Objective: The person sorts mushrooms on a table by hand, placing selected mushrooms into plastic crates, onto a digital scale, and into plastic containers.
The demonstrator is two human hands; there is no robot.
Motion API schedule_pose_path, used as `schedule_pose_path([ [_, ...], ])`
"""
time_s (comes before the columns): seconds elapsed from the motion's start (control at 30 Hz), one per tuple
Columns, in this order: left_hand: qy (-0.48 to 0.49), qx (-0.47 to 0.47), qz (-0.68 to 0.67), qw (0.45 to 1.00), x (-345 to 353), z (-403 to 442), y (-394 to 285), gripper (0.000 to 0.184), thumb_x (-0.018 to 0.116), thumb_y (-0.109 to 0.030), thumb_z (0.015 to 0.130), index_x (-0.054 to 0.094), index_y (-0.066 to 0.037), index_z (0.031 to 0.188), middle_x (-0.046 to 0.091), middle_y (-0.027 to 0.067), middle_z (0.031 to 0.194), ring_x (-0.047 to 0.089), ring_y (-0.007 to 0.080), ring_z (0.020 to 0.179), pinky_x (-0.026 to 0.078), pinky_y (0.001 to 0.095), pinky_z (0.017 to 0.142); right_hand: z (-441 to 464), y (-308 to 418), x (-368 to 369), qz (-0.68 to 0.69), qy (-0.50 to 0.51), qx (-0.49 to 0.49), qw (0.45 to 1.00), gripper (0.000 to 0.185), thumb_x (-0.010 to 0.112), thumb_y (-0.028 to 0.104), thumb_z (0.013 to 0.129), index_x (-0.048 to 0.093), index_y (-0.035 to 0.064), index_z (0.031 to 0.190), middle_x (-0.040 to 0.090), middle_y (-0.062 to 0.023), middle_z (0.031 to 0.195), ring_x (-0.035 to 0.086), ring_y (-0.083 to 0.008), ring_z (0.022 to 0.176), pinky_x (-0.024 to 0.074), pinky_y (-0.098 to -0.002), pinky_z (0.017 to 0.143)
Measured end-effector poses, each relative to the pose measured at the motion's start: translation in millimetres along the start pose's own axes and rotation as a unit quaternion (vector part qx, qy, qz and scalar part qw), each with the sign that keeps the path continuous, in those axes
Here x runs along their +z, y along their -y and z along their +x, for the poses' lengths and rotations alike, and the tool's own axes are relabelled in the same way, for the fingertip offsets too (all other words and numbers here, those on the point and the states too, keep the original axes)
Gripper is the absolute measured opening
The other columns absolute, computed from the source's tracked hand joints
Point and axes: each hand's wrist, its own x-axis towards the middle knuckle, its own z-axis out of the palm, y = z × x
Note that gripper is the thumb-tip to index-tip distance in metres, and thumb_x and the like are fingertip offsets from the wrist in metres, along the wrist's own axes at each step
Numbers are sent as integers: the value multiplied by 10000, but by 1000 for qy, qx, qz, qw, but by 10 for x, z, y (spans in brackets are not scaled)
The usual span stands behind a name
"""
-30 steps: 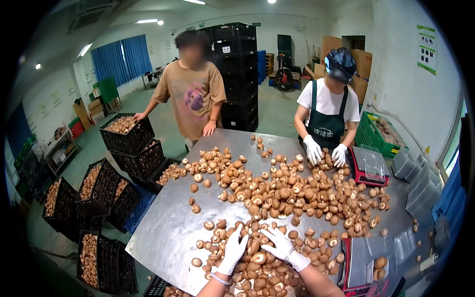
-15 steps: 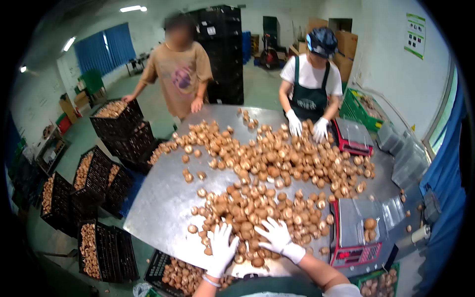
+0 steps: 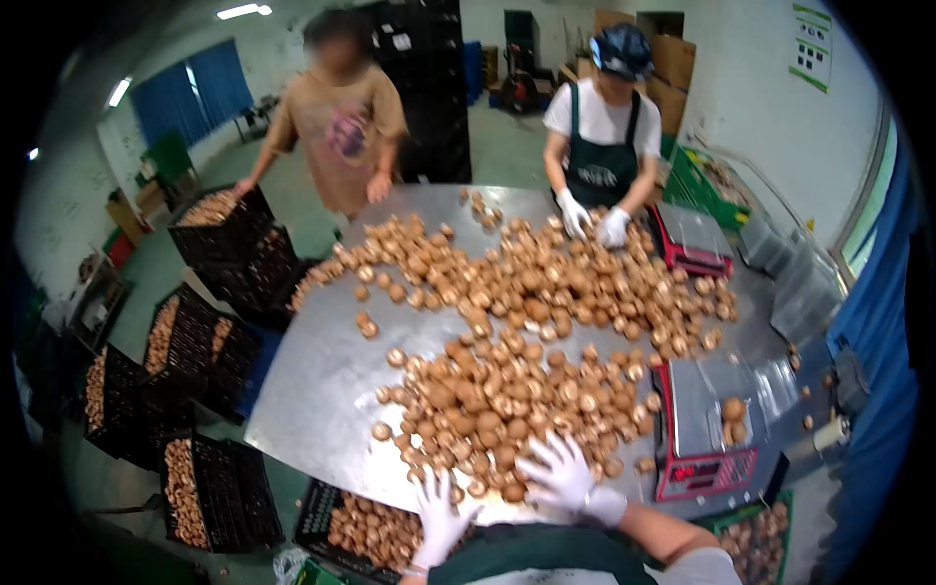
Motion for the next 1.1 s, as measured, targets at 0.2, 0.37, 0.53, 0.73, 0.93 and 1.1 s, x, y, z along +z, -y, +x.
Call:
schedule_pose_path([
  [0.2,11,28,78,997,115,272,-120,930,732,-567,677,371,-121,1409,214,234,1484,112,541,1344,175,636,1060,41,134,296,-139,194,-18,971,823,666,576,717,298,402,1432,264,-73,1505,249,-384,1366,150,-768,957],
  [0.37,30,37,90,995,-82,473,-189,829,619,-538,765,347,-148,1444,301,213,1465,121,482,1379,111,599,1109,359,65,230,-19,92,-9,996,686,708,434,655,524,307,1303,284,-95,1499,125,-404,1408,61,-726,1036],
  [0.53,18,38,53,998,14,854,-260,796,611,-510,783,350,-147,1442,297,213,1468,134,472,1380,124,584,1113,501,-96,423,-41,99,18,994,595,690,379,712,548,291,1283,327,-109,1475,189,-399,1389,82,-701,1053],
  [0.73,4,49,39,998,89,1165,-273,757,602,-476,806,353,-146,1439,292,212,1472,149,461,1382,140,566,1118,667,-190,477,-5,67,33,997,527,595,360,774,542,285,1293,329,-123,1474,195,-413,1381,91,-707,1044],
  [0.93,-32,64,41,997,158,1440,-306,713,637,-340,809,351,-119,1423,264,221,1474,190,506,1340,195,543,1110,908,-325,653,-91,42,43,994,494,627,495,776,533,419,1255,390,-57,1426,290,-414,1324,188,-758,944],
  [1.1,-65,95,95,989,340,1752,-281,798,673,-306,770,306,-33,1424,276,190,1480,188,529,1331,187,565,1104,1214,-475,802,-36,-68,81,994,274,617,416,817,646,345,1080,464,-46,1353,328,-452,1268,329,-668,901],
])
